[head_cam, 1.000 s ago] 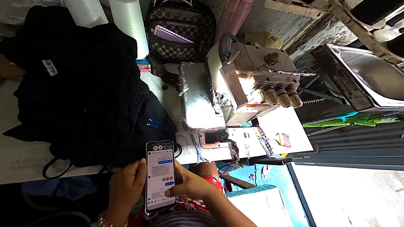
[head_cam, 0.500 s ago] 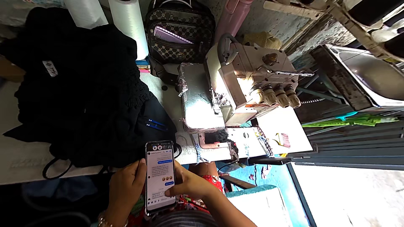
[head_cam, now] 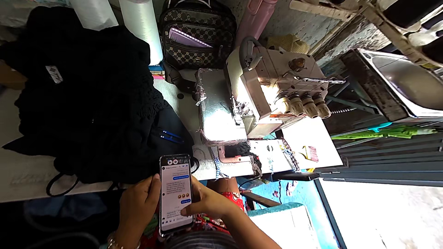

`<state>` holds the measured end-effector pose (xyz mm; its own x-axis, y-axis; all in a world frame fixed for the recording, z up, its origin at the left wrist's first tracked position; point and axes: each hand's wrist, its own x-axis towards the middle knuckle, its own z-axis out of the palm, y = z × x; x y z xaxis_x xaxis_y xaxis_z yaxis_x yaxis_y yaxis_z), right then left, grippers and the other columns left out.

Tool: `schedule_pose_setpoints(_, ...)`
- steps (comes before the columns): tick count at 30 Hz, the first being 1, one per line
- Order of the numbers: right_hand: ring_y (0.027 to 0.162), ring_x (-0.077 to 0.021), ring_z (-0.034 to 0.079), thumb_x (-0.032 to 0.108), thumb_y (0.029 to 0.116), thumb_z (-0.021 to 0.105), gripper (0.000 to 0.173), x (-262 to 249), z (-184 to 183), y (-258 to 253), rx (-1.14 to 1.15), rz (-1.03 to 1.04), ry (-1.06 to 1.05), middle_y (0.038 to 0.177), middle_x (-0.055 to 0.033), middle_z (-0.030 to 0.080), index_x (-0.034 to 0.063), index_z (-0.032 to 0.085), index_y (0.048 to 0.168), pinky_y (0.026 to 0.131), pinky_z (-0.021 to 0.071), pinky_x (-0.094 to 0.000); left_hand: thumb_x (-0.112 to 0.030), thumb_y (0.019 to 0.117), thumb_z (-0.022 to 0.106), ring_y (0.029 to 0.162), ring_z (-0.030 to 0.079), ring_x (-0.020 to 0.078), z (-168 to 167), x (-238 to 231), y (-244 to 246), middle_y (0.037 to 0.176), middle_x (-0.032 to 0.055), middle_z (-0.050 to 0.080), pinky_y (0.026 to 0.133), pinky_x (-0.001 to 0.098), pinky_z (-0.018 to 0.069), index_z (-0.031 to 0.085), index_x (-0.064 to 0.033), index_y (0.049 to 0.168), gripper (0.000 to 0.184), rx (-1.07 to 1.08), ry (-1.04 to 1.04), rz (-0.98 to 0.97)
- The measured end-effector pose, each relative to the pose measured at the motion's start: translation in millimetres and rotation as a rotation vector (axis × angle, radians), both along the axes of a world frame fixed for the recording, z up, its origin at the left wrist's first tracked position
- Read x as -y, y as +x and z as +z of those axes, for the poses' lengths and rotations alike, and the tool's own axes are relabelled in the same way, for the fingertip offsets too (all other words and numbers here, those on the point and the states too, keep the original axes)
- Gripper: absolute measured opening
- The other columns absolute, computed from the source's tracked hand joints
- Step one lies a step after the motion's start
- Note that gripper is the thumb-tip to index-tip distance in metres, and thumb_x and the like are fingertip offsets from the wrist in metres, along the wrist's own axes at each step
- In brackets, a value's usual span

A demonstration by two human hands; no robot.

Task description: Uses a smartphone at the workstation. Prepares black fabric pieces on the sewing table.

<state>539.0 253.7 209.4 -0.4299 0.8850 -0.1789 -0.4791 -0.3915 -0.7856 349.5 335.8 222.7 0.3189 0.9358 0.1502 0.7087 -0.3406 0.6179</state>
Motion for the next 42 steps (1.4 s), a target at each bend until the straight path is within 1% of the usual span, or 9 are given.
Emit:
schedule_pose_setpoints(4, 0.111, -0.0097, 0.066, -0.009, 0.0892, 0.059, 0.070, 0.1, 3.3, 0.2, 0.012, 0.000, -0.005, 0.126, -0.0015, 0.062, 0.0094, 0.022, 0.145, 0.094, 0.0572, -0.0312, -0.032, 0.1016, 0.036, 0.047, 0.047, 0.0155, 0.9, -0.1, 0.1, 0.049, 0.0024, 0.041, 0.048, 0.0354, 0.0352, 0.049, -0.0070, 0.057, 0.052, 0.004, 0.001, -0.001)
schedule_pose_setpoints(13, 0.112, -0.0099, 0.066, -0.009, 0.0891, 0.060, 0.071, 0.3, 2.3, -0.2, 0.002, -0.005, -0.003, 0.127, -0.0020, 0.061, 0.0089, 0.022, 0.146, 0.096, 0.0566, -0.0319, -0.031, 0.1015, 0.036, 0.047, 0.047, 0.0161, 0.6, 0.0, 0.3, 0.049, 0.0031, 0.041, 0.048, 0.0355, 0.0350, 0.050, -0.0063, 0.057, 0.052, 0.004, 0.004, -0.002)
schedule_pose_setpoints(16, 0.112, -0.0101, 0.066, -0.009, 0.0891, 0.060, 0.070, 0.5, 2.5, -0.1, 0.002, -0.004, -0.003, 0.127, -0.0018, 0.061, 0.0094, 0.022, 0.145, 0.095, 0.0568, -0.0317, -0.031, 0.1015, 0.036, 0.047, 0.046, 0.0159, -0.2, 0.1, 0.5, 0.049, 0.0032, 0.041, 0.048, 0.0353, 0.0348, 0.049, -0.0065, 0.057, 0.052, 0.003, 0.010, 0.000)
schedule_pose_setpoints(19, 0.113, -0.0102, 0.066, -0.010, 0.0889, 0.059, 0.071, 0.4, 2.5, -0.1, -0.001, -0.003, -0.006, 0.128, -0.0022, 0.061, 0.0087, 0.021, 0.146, 0.096, 0.0562, -0.0321, -0.031, 0.1017, 0.036, 0.047, 0.047, 0.0161, -0.2, 0.2, 0.8, 0.049, 0.0032, 0.041, 0.049, 0.0358, 0.0351, 0.049, -0.0063, 0.057, 0.052, 0.005, 0.014, -0.001)
schedule_pose_setpoints(23, 0.111, -0.0101, 0.067, -0.009, 0.0889, 0.060, 0.070, 0.3, 2.5, -0.1, 0.007, -0.002, -0.009, 0.126, -0.0016, 0.062, 0.0101, 0.022, 0.145, 0.093, 0.0576, -0.0312, -0.031, 0.1017, 0.036, 0.047, 0.048, 0.0172, 0.3, 0.4, 0.9, 0.049, 0.0038, 0.042, 0.049, 0.0368, 0.0357, 0.050, -0.0058, 0.058, 0.053, -0.003, 0.012, 0.001)
schedule_pose_setpoints(38, 0.113, -0.0107, 0.066, -0.011, 0.0885, 0.059, 0.071, -0.2, 2.9, -1.0, 0.002, -0.007, -0.005, 0.128, -0.0030, 0.061, 0.0079, 0.022, 0.146, 0.098, 0.0560, -0.0331, -0.032, 0.1017, 0.036, 0.047, 0.046, 0.0164, 0.9, 0.5, 0.6, 0.049, 0.0022, 0.040, 0.049, 0.0368, 0.0349, 0.049, -0.0069, 0.057, 0.052, -0.004, -0.003, 0.002)
schedule_pose_setpoints(42, 0.113, -0.0107, 0.066, -0.010, 0.0884, 0.059, 0.072, -0.2, 2.0, -1.0, -0.001, -0.004, -0.003, 0.128, -0.0025, 0.061, 0.0094, 0.021, 0.147, 0.096, 0.0566, -0.0327, -0.032, 0.1016, 0.036, 0.047, 0.047, 0.0163, 1.2, 0.5, 0.8, 0.049, 0.0026, 0.041, 0.049, 0.0370, 0.0349, 0.049, -0.0069, 0.057, 0.053, -0.009, 0.000, 0.007)
